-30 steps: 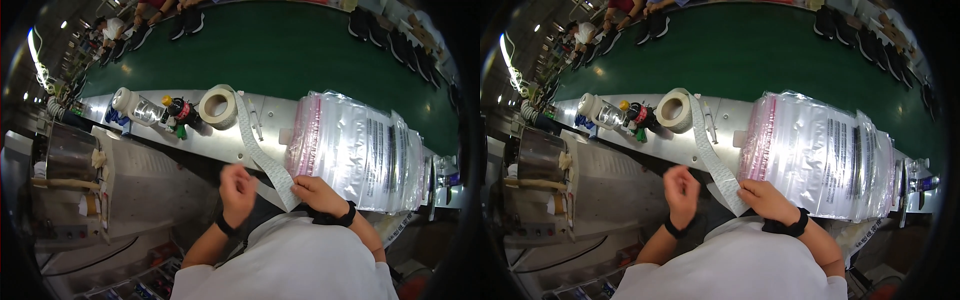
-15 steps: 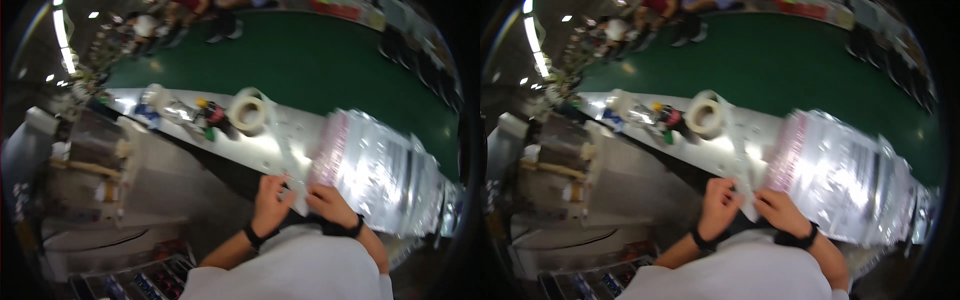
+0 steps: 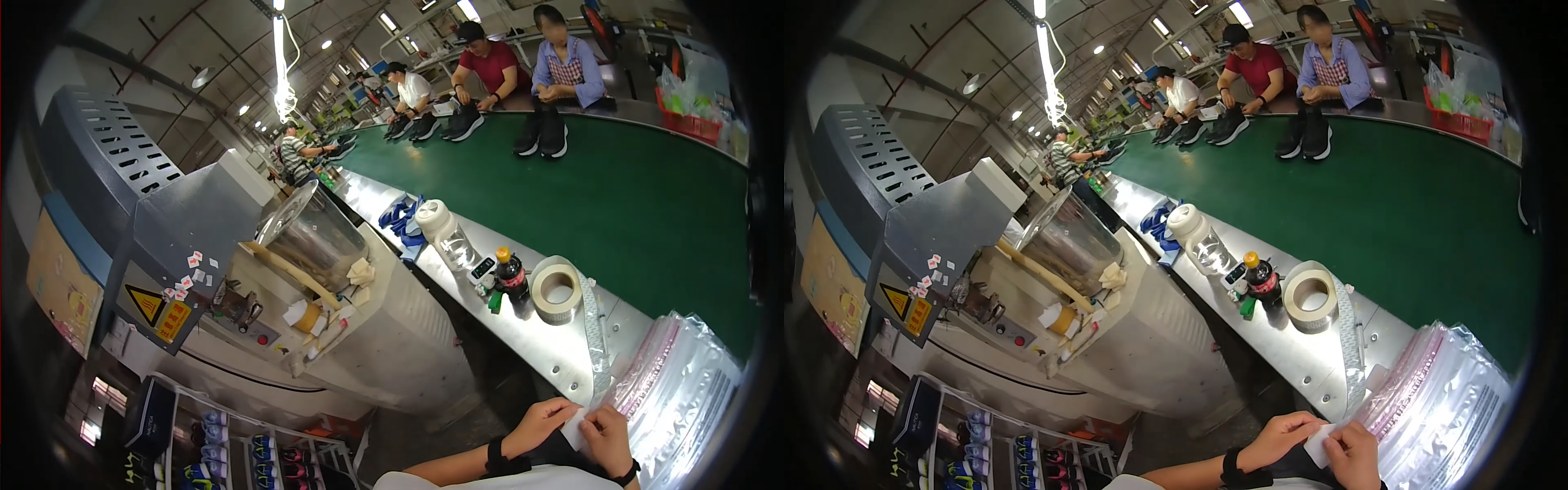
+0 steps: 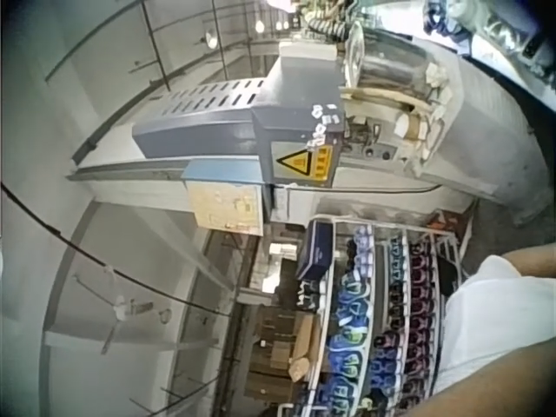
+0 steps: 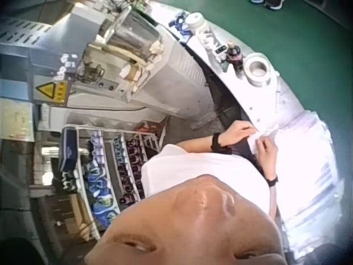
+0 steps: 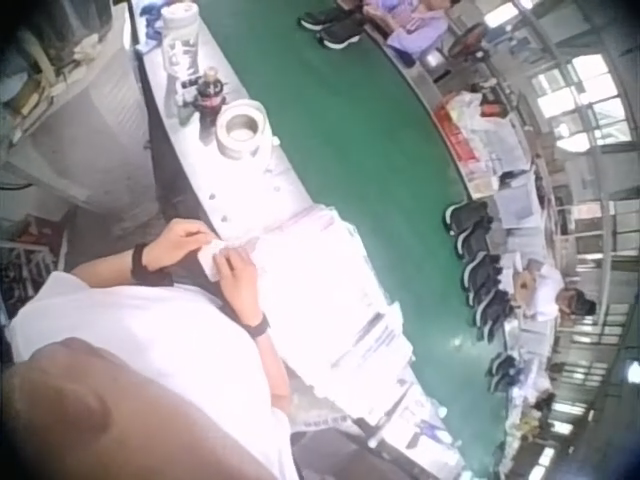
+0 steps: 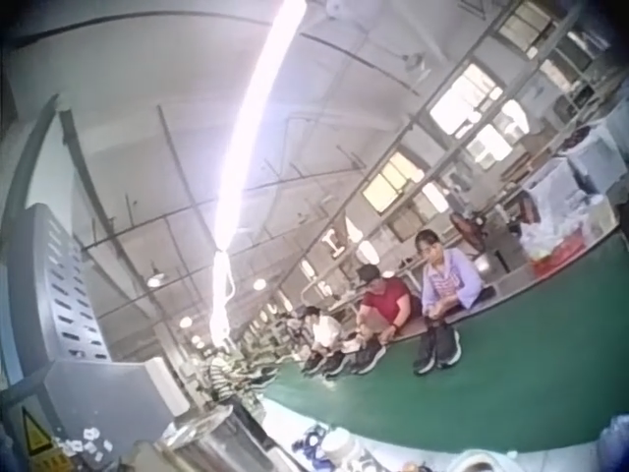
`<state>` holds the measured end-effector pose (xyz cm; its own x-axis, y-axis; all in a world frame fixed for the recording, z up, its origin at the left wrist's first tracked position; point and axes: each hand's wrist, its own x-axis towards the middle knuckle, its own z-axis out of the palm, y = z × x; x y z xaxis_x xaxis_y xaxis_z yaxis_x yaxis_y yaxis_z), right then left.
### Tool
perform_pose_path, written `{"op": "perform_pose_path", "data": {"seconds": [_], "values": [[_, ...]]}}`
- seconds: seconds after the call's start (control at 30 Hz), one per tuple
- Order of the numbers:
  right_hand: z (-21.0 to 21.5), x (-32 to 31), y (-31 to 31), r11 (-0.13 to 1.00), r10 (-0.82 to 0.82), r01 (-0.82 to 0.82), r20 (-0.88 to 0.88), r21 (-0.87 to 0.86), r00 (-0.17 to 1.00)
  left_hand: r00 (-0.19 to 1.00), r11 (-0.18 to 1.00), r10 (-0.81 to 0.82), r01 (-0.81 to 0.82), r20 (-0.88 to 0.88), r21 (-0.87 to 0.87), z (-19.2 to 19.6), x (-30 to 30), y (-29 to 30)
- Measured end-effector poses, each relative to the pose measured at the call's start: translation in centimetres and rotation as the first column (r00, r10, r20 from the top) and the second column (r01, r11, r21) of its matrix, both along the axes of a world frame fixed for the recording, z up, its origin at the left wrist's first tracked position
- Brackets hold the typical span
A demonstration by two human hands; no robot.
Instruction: Applying labels to plastic bags and operating an industrial heat press machine.
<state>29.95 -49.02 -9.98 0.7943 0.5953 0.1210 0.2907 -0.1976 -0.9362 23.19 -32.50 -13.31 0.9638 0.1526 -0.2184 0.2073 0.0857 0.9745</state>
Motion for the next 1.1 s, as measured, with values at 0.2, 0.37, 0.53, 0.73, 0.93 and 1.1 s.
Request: {"op": "perform_pose_path", "data": {"seconds": [0.2, 0.37, 0.53, 0.73, 0.93, 1.1], "values": [[-0.6, -0.1, -6.4, 0.988, 0.066, -0.076, -0.076, -0.138, 0.995, 0.961, 0.975, 0.084, -0.133, 0.265, 0.175, 1.5, 3.1, -0.1], [-4.7, -0.1, -9.6, 0.729, -0.456, 0.647, 0.546, -0.224, 0.703, 0.549, 0.705, -0.640, 0.142, 0.537, 0.695, 0.9, 5.5, -6.1], [-5.0, 0.3, -8.8, 0.671, -0.415, 0.697, 0.651, -0.254, 0.636, 0.468, 0.454, -0.839, 0.322, 0.277, 0.831, -2.3, 6.6, -5.5], [-2.3, 1.3, -7.4, 0.664, -0.482, 0.704, 0.576, -0.251, 0.660, 0.553, 0.505, -0.811, 0.494, 0.193, 0.708, -0.4, 7.6, -3.8], [-3.8, 0.7, -9.4, 0.558, -0.478, 0.792, 0.684, -0.248, 0.551, 0.542, 0.478, -0.826, 0.532, 0.152, 0.699, 0.1, 7.1, -4.9], [-2.5, 0.2, -11.8, 0.741, -0.631, 0.667, 0.262, -0.072, 0.730, 0.598, 0.622, -0.783, 0.761, 0.172, 0.186, 2.6, 10.4, -6.0]]}}
